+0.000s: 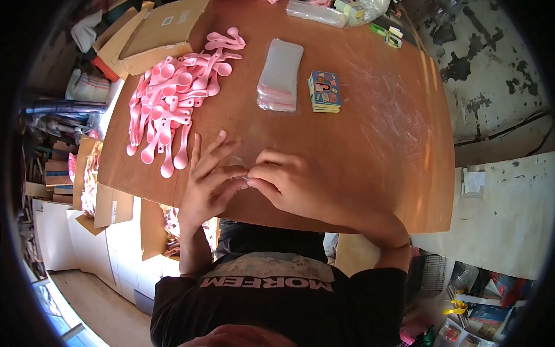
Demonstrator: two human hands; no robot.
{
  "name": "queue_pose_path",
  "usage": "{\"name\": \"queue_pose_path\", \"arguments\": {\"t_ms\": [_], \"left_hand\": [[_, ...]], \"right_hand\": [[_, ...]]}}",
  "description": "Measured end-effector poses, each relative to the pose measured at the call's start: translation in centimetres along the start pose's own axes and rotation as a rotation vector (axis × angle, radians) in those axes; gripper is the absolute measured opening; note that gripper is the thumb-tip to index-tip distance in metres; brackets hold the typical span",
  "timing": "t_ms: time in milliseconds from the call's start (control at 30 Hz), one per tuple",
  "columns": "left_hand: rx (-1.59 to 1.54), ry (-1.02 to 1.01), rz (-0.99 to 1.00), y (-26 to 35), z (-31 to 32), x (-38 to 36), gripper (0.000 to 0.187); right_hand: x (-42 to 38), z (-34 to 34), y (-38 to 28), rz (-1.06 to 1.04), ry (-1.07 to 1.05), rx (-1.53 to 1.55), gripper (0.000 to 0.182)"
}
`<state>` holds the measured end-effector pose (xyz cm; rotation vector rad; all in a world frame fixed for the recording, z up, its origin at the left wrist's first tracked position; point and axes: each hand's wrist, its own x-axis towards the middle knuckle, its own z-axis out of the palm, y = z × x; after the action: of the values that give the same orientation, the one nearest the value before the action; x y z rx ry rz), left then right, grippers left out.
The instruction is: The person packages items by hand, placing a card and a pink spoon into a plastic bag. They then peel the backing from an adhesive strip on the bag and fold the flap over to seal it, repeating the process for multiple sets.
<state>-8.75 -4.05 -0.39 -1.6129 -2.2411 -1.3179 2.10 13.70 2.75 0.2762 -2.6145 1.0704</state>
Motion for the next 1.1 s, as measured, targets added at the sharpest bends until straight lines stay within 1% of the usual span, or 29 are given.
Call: {"name": "queue_pose_path", "arguments": {"t_ms": [33,67,100,167,200,233,267,300,367,400,433,467,500,533,567,633,700,767,800,867,900,967,1000,1033,1100], "left_hand": [[-0.105,-0.055,0.050,-0.2,0.1,0.1,0.020],[-0.166,-0.020,0.008,0.2,0.2,0.4,0.012],[-0.162,-0.027,0.007,0.1,0.4,0.2,0.012],[-0.369,-0.038,-0.095,-0.4,0.8,-0.5,0.011],[-0.365,-0.041,-0.102,-0.4,1.1,-0.9,0.011],[-0.458,-0.013,-0.193,-0.3,1.3,-1.2,0.015],[-0.551,0.019,-0.282,-0.2,1.5,-1.4,0.020],[-0.550,0.020,-0.285,0.0,1.7,-1.5,0.020],[-0.858,0.113,-0.513,0.3,2.2,-1.4,0.034],[-0.852,0.113,-0.496,0.0,2.5,-1.3,0.050],[-0.853,0.115,-0.495,0.0,2.4,-1.3,0.050],[-0.901,0.135,-0.519,0.1,2.3,-1.2,0.055],[-0.950,0.155,-0.544,0.2,2.2,-1.1,0.060],[-0.930,0.137,-0.544,-0.1,2.2,-1.1,0.068],[-0.932,0.137,-0.545,-0.2,2.2,-1.0,0.068],[-1.021,0.174,-0.470,-0.2,2.3,-0.7,0.070],[-1.023,0.173,-0.462,-0.2,2.2,-0.5,0.071],[-1.023,0.184,-0.459,-0.1,2.0,-0.3,0.073],[-1.034,0.157,-0.483,-0.1,1.9,-0.2,0.073],[-1.043,0.137,-0.513,-0.4,1.7,-0.2,0.074],[-1.046,0.131,-0.503,-0.5,1.8,-0.1,0.074],[-1.049,0.122,-0.493,-0.7,1.9,0.0,0.074],[-1.077,0.130,-0.501,-0.8,2.0,0.1,0.074],[-1.105,0.139,-0.509,-0.8,2.1,0.1,0.074],[-1.109,0.156,-0.495,-0.7,2.5,0.2,0.075]], "right_hand": [[0.2,-0.8,-0.4,0.004,0.006,0.001,0.007],[0.7,-1.9,-0.6,0.087,-0.018,0.019,0.009],[1.0,-2.7,-0.3,0.170,-0.045,0.039,0.012],[1.5,-4.2,2.3,0.210,0.108,-0.101,0.014],[1.7,-4.8,4.3,0.218,0.206,-0.173,0.012],[1.7,-5.5,6.4,0.279,0.253,-0.318,0.012],[1.6,-6.4,9.6,0.116,0.266,-0.540,0.014],[1.3,-6.9,11.6,0.115,0.264,-0.537,0.014],[0.5,-7.3,13.9,0.177,0.230,-0.690,0.021],[0.3,-7.3,14.2,0.176,0.229,-0.691,0.021],[0.2,-7.4,14.4,0.219,0.212,-0.662,0.022],[0.0,-7.5,14.5,0.261,0.194,-0.633,0.023],[-0.1,-7.7,14.6,0.260,0.193,-0.634,0.023],[-0.4,-7.8,14.7,0.239,0.181,-0.633,0.025],[-0.6,-7.8,14.8,0.219,0.170,-0.631,0.026],[-0.9,-8.0,14.9,0.189,0.190,-0.640,0.025],[-1.0,-8.3,14.3,0.157,0.208,-0.649,0.024],[-0.7,-8.6,12.6,0.137,0.393,-0.680,0.017],[-0.5,-8.4,11.5,0.132,0.384,-0.677,0.017],[-0.5,-7.8,8.9,0.266,0.696,-0.043,0.014],[-0.6,-7.6,7.4,0.266,0.690,-0.040,0.014],[-0.8,-7.3,4.7,0.228,0.660,0.279,0.016],[-1.1,-7.1,3.7,0.221,0.606,0.323,0.017],[-1.3,-7.0,2.9,0.223,0.606,0.322,0.017],[-1.6,-6.8,1.8,0.203,0.297,0.453,0.015]]}}
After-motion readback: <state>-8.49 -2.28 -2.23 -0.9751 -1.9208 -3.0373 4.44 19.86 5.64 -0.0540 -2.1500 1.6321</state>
